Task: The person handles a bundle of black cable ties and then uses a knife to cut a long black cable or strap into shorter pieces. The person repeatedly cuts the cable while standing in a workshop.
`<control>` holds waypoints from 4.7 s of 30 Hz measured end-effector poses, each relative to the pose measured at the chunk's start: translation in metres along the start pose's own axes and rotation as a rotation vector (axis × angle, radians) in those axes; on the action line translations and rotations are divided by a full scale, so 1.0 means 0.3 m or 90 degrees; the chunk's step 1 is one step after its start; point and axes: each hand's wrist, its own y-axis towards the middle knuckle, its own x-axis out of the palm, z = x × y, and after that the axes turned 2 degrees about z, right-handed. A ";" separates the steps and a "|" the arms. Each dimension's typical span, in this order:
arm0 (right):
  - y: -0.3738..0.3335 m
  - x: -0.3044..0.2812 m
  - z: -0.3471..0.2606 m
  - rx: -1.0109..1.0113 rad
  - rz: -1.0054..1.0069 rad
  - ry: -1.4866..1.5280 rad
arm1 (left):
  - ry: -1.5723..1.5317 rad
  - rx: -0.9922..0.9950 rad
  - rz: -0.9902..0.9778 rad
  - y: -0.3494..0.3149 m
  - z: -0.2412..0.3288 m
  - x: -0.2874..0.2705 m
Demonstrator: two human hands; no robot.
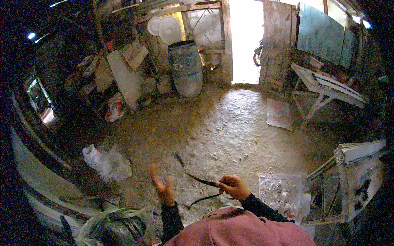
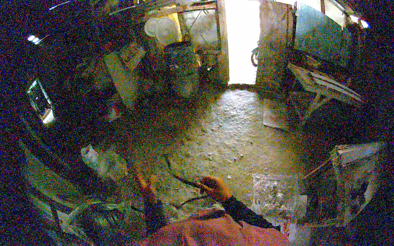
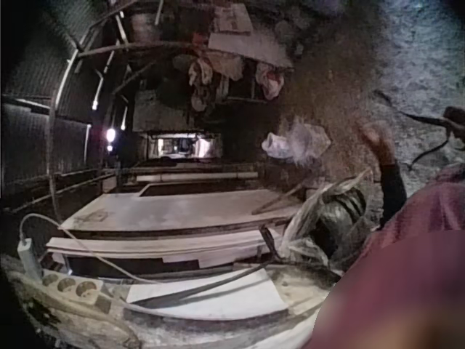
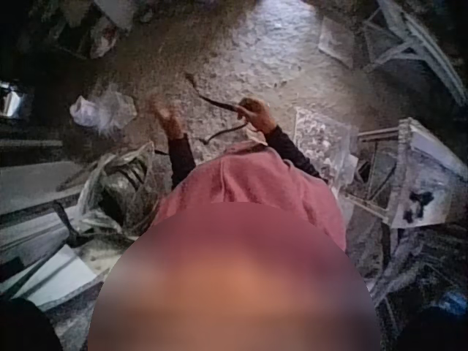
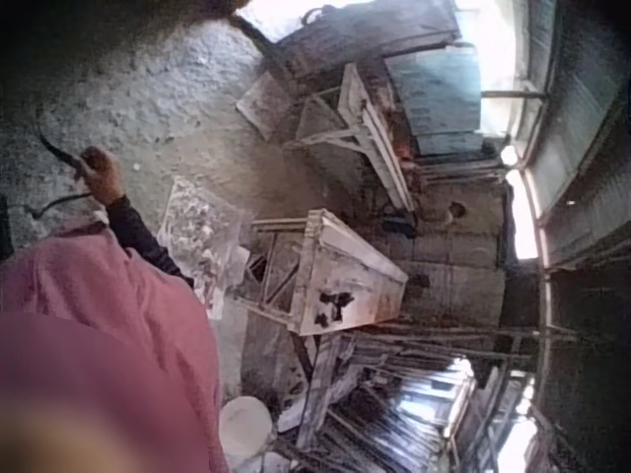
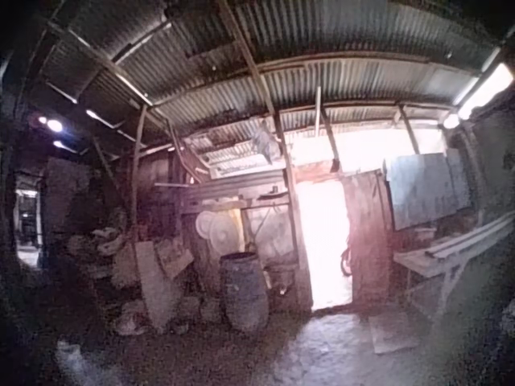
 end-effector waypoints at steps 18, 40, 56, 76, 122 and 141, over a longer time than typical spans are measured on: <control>-0.055 -0.028 -0.053 0.114 -0.136 0.242 | -0.091 0.006 -0.532 -0.128 0.138 0.157; -0.108 -0.012 -0.025 0.140 -0.055 0.427 | -0.041 -0.087 -0.572 -0.214 0.077 0.176; -0.104 0.012 0.042 -0.013 0.001 0.318 | -0.060 -0.054 -0.580 -0.213 0.104 0.170; -0.124 0.030 -0.035 -0.150 0.163 0.024 | -0.239 -0.148 -0.523 -0.277 0.142 0.230; -0.044 0.181 0.209 -0.029 -0.237 0.028 | -0.850 -0.317 -0.039 -0.037 0.174 0.025; -0.073 0.086 0.097 -0.070 -0.218 -0.205 | -1.021 -0.273 0.142 0.039 -0.059 -0.206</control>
